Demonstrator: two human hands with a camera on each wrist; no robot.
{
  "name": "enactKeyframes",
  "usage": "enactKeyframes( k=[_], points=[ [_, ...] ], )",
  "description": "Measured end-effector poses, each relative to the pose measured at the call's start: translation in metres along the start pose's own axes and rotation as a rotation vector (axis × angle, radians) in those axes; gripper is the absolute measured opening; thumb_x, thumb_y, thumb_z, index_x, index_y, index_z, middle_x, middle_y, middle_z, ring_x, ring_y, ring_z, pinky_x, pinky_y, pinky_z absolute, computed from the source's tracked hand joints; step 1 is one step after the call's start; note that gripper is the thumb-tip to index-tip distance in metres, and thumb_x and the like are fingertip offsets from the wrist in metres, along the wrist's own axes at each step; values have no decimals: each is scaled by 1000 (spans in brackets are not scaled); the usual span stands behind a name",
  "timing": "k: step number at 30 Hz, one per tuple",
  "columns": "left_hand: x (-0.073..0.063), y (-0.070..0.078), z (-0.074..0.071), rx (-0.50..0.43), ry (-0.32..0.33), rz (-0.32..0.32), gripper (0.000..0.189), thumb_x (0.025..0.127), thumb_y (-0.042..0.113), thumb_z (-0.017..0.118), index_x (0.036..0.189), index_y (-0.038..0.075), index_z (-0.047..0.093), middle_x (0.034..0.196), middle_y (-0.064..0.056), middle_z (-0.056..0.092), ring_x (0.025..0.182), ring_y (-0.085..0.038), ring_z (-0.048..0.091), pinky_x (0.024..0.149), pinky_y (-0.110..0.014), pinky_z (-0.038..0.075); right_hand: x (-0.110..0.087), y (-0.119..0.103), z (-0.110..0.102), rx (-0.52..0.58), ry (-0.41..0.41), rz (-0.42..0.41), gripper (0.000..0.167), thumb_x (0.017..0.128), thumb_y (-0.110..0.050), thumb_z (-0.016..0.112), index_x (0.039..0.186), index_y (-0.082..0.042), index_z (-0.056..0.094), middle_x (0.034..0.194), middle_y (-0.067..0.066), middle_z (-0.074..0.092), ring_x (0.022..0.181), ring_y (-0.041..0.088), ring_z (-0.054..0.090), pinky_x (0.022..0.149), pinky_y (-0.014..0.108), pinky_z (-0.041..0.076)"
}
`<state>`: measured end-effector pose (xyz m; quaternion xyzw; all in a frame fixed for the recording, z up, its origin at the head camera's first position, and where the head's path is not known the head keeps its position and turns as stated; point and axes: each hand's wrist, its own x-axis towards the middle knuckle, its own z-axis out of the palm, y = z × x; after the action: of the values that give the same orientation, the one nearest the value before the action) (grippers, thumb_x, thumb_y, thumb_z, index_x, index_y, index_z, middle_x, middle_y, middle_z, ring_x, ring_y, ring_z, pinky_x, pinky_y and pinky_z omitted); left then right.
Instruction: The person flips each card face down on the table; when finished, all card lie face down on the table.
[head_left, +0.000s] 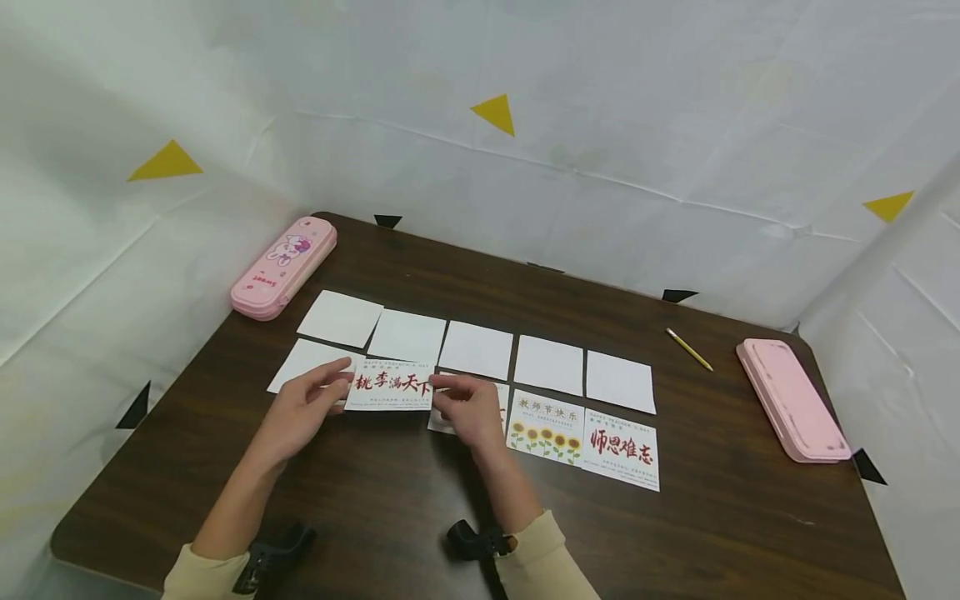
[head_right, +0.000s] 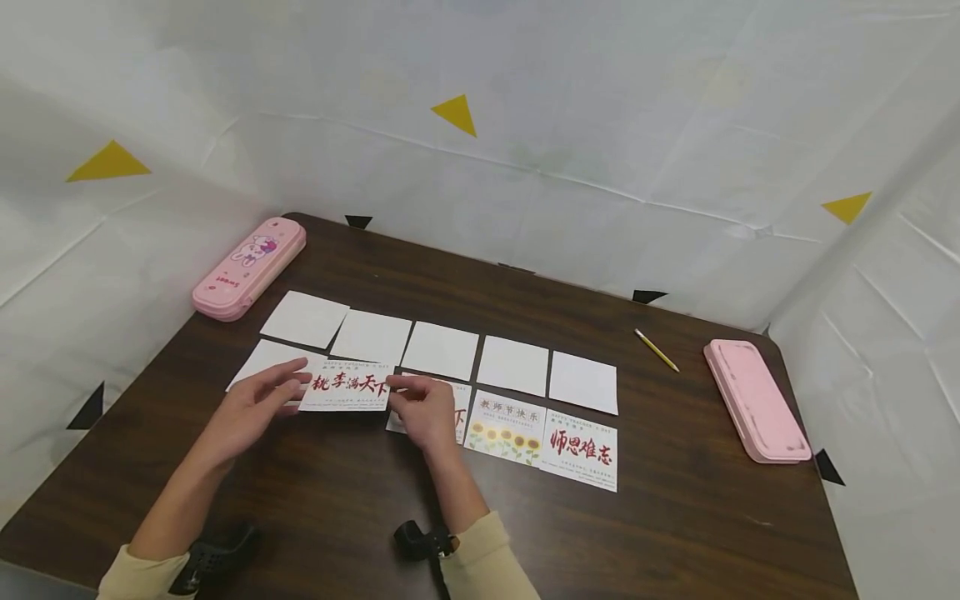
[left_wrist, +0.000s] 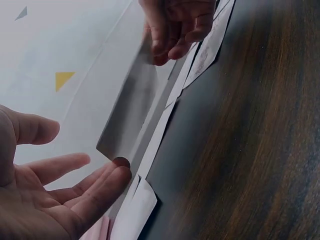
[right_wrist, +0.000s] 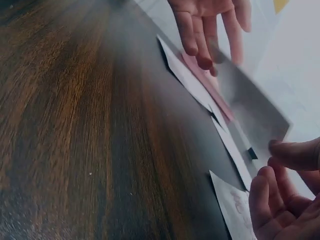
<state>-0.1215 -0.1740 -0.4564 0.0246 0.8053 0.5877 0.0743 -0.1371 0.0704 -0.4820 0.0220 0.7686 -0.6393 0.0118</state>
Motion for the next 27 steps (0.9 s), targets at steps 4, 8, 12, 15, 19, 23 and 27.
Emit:
enactKeyframes(
  k=[4, 8, 12, 15, 19, 23, 27],
  points=[
    [-3, 1, 1, -25, 19, 39, 45, 102, 22, 54, 141, 0, 50, 131, -21, 59, 111, -33, 62, 85, -24, 54, 1, -2, 3, -42, 58, -85, 15, 83, 0, 75, 97, -2, 78, 94, 10, 72, 66, 6, 59, 57, 19, 48],
    [-5, 2, 3, -57, 52, 94, 40, 103, 20, 54, 137, -2, 54, 127, -21, 62, 111, -26, 63, 88, -26, 53, 1, -3, 4, -3, 96, -82, 12, 84, -3, 75, 95, -2, 78, 90, 9, 70, 63, 13, 62, 57, 19, 48],
    [-7, 5, 5, -12, 76, 107, 39, 103, 22, 53, 136, 0, 56, 128, -18, 62, 116, -25, 60, 91, -19, 48, 0, -3, 7, 31, 125, -18, 14, 85, -9, 76, 96, -2, 78, 84, 8, 71, 65, 24, 67, 55, 20, 50],
    [-8, 6, 6, 59, 72, 84, 42, 103, 24, 52, 138, 2, 55, 134, -15, 59, 121, -28, 57, 98, -29, 46, 0, -2, 10, 23, 131, 28, 17, 85, -12, 76, 98, -2, 78, 85, 9, 73, 69, 25, 69, 54, 23, 53],
    [-6, 4, 7, 141, 36, 55, 46, 103, 25, 52, 142, 2, 50, 140, -16, 54, 125, -34, 53, 102, -51, 42, -2, 1, 13, 16, 109, 79, 17, 86, -10, 74, 99, 1, 77, 84, 12, 73, 70, 22, 70, 54, 28, 56],
    [-4, 0, 7, 188, -13, 44, 50, 103, 27, 51, 145, 0, 46, 144, -17, 50, 127, -37, 50, 103, -55, 40, -4, 2, 14, -23, 83, 122, 17, 87, -9, 71, 101, 0, 77, 84, 10, 73, 70, 19, 71, 54, 27, 56],
    [-1, -3, 6, 214, -52, 53, 53, 104, 29, 50, 146, -2, 42, 146, -19, 47, 129, -37, 49, 104, -55, 39, -4, 1, 12, -57, 61, 138, 19, 87, -10, 70, 104, -3, 77, 85, 8, 73, 71, 18, 71, 55, 26, 56]
  ],
)
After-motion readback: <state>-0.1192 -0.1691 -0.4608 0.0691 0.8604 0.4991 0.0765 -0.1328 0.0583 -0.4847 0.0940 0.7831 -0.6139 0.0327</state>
